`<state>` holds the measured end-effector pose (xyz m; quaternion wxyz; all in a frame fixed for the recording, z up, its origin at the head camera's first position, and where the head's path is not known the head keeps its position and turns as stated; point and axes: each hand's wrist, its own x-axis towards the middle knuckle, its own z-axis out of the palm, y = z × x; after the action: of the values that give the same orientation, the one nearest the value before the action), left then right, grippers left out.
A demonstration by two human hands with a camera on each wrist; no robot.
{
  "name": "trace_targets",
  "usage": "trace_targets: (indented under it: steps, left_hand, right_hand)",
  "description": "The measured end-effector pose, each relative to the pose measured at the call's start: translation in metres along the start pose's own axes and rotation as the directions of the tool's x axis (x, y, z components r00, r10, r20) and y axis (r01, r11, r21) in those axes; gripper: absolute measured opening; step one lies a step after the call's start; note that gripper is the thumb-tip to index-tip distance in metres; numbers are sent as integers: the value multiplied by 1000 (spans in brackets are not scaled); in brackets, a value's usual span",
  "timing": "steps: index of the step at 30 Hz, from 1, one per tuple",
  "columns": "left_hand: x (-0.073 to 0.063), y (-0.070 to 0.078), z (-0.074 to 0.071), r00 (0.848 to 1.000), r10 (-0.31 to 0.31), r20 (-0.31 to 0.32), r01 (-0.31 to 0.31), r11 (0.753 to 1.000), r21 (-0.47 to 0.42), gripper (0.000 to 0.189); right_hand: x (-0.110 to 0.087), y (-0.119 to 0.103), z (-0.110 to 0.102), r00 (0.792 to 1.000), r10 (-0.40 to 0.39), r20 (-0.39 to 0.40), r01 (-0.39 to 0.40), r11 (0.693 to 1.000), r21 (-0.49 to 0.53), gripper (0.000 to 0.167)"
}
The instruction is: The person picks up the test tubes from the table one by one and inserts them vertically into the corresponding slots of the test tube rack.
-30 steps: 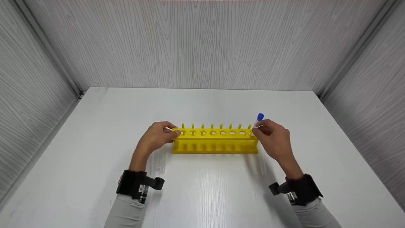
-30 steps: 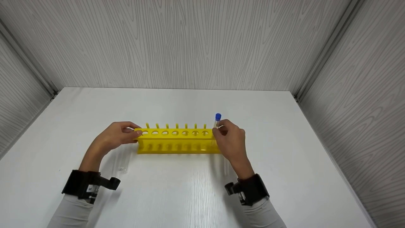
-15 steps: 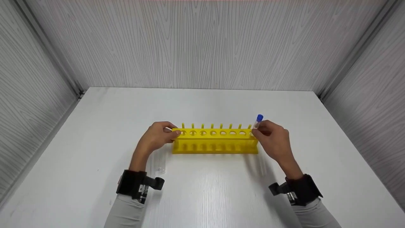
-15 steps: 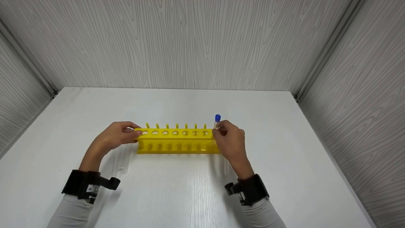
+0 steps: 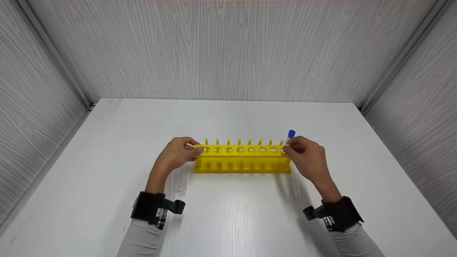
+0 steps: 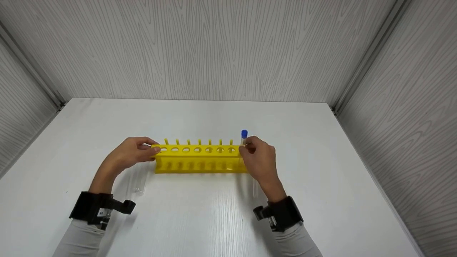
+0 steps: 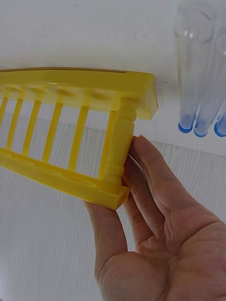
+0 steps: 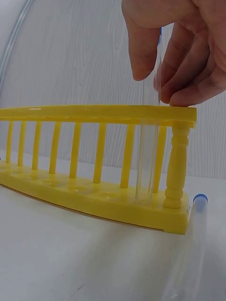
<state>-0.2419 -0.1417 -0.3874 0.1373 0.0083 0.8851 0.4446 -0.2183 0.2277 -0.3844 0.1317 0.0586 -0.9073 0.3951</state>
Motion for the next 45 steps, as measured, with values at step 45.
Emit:
trace_targets:
  steps: [45]
  left_hand:
    - [1,-2,0,1000,-16,-3,16,1000,-1,38]
  right_hand:
    - [0,0,-1,999,32,25,-32,999,-21,24]
